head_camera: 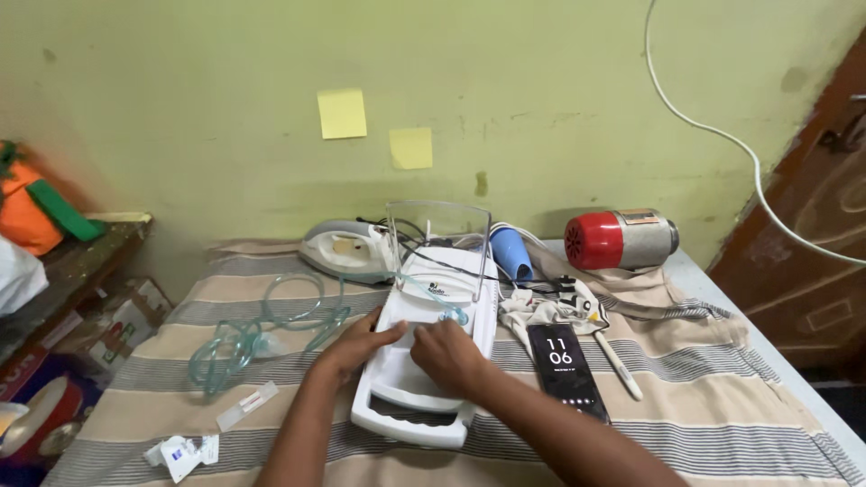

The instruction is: The person wipes the inside of a white plastic medical device with a white cloth. They then place a clear plastic mask with a blue hose into the device and close the lid. Finally, they plug in the power cord.

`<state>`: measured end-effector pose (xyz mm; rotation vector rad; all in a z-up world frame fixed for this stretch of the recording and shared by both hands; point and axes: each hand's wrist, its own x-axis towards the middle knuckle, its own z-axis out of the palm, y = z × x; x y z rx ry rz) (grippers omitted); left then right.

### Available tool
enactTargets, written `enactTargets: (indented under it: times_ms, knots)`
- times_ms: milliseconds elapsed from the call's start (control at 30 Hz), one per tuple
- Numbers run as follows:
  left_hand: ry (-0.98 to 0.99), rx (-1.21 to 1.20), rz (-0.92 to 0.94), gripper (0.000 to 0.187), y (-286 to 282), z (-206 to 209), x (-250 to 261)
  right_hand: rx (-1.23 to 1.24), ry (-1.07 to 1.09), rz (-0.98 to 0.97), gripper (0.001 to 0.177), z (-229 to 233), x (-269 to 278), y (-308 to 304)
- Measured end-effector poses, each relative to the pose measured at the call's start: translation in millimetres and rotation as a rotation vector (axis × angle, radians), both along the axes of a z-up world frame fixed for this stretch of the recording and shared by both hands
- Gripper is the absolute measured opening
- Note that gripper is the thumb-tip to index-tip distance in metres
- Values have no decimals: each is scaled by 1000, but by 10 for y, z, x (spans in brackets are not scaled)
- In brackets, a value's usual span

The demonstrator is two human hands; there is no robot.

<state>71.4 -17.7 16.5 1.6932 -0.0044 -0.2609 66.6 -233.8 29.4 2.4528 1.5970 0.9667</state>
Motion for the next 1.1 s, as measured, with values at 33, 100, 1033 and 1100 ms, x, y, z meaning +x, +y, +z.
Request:
enactTargets:
  times_ms: [33, 100, 1033, 1100]
  knots:
    - [-6, -48, -2, 97, -39, 33, 1, 151, -96, 39, 13, -21, -59, -22]
    - [-6, -156, 0, 103, -88, 17, -72, 267, 140, -81, 16, 5, -64, -70]
    - [-307, -551, -318, 109, 462, 237, 443, 769, 449, -98, 9, 121, -96, 273]
    - [-289, -568, -340, 109, 459, 255, 417, 750, 374, -93, 12, 176, 34, 331]
